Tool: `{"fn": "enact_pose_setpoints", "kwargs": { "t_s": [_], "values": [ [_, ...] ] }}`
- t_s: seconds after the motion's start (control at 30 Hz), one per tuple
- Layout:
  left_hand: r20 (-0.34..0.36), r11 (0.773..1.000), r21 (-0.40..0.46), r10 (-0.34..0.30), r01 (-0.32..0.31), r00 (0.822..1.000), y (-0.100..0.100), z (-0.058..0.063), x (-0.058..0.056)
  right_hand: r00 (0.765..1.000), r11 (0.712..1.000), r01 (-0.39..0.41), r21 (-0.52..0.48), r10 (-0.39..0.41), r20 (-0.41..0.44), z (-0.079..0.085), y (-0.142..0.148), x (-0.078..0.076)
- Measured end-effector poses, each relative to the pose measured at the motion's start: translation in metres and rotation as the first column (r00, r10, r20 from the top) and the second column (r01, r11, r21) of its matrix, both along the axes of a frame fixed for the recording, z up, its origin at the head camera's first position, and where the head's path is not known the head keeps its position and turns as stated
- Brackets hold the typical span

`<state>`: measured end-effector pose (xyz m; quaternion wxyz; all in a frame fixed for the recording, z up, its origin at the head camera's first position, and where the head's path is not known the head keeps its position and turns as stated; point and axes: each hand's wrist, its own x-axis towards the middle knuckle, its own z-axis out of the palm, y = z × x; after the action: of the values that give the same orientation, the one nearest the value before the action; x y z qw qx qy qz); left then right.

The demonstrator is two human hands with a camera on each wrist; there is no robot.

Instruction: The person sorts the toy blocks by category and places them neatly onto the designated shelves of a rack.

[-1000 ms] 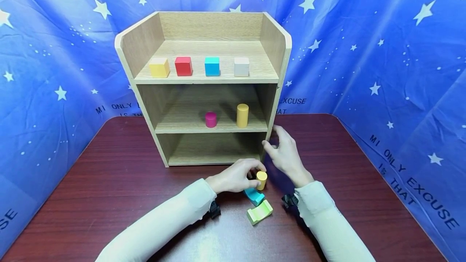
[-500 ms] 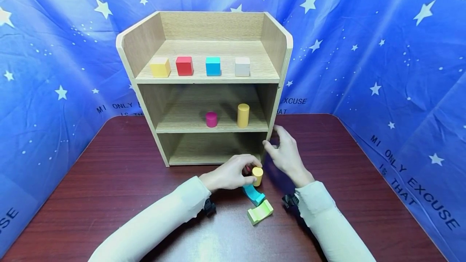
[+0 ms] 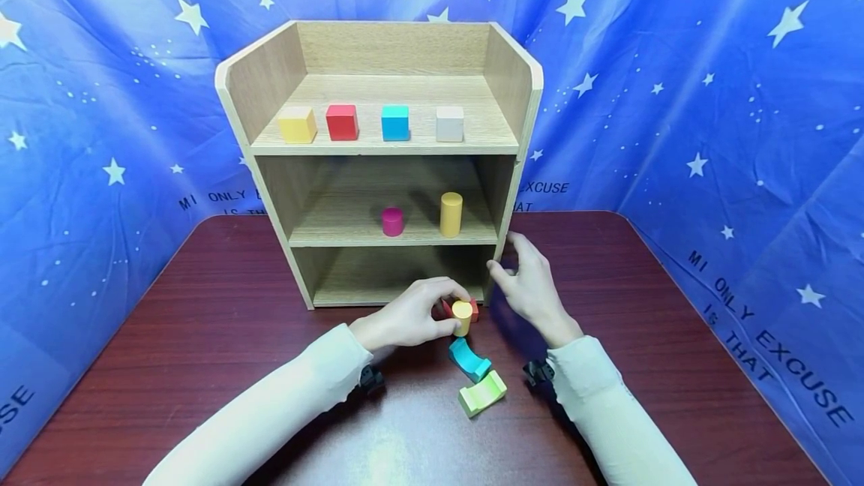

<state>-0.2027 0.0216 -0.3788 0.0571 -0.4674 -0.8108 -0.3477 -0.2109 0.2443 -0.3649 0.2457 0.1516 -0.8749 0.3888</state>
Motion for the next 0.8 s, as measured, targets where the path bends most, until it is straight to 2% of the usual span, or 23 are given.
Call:
{"fn": "enact_pose_setpoints", "kwargs": {
  "t_s": [0.2,0.8],
  "values": [
    [0.014,1.0,-0.001,0.004,-0.004,1.0,-0.012,0.005,0.005,1.0,1.0,0.005,0.012,-0.005,-0.002,0.0,0.0,0.0],
    [-0.02,0.999,-0.001,0.045,-0.045,0.999,-0.055,0.027,0.01,1.0,1.0,0.006,0.011,-0.005,-0.005,0.001,0.0,0.0]
  ]
}}
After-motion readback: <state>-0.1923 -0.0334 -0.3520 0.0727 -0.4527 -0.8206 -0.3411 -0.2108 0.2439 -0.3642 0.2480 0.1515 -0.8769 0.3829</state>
